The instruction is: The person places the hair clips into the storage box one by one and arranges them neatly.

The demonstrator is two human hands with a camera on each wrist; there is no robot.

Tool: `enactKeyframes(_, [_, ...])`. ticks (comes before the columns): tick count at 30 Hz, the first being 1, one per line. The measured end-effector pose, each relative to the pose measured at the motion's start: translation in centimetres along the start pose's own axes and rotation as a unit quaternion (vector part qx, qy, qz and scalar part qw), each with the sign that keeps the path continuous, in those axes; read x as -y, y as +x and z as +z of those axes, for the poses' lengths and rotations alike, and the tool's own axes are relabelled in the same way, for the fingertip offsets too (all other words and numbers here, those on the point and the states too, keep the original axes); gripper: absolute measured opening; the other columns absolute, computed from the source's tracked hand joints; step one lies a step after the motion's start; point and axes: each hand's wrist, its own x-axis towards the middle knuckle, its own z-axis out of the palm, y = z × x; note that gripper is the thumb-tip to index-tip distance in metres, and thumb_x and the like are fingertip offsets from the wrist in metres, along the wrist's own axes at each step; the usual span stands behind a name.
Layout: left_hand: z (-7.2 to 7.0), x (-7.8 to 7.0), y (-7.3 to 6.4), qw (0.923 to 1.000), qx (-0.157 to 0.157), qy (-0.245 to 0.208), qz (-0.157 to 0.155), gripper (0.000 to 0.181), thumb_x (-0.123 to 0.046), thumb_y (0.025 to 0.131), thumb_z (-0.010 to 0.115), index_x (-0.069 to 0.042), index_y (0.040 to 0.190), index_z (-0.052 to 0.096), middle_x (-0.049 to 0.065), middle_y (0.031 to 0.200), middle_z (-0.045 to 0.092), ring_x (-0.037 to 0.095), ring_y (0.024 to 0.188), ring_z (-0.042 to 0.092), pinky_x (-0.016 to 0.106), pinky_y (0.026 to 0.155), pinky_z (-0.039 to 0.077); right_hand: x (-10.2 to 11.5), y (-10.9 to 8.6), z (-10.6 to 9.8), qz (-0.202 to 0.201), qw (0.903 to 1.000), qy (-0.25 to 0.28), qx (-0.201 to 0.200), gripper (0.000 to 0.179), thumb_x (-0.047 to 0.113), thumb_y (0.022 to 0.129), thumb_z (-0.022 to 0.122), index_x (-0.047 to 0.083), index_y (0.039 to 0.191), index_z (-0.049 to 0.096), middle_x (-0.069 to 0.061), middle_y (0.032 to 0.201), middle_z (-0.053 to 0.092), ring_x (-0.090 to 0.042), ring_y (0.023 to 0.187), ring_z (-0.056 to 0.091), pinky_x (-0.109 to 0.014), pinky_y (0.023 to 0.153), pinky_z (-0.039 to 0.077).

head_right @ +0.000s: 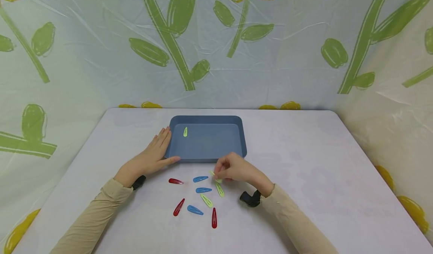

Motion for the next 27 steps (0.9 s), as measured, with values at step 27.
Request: enactKeyframes(27, [0.0, 0.0, 0.1, 1.0000, 0.001, 0.001, -0.004, 0.109, -0.070, 0.093, 0.048, 0.007, 0.156, 0.004, 0.019, 0.164, -0.007, 0.033, 0.151, -0.008, 0.052, 0.120, 0.003, 2.5, 0.7, -2.0, -0.029, 0.9981, 0.049, -0.024, 0.006, 0.009, 0.090, 0.071, 0.004, 0.090, 0.071, -0.027, 0.083, 0.064, -0.020, 0.062, 0.055, -0.039, 0.059, 0.052])
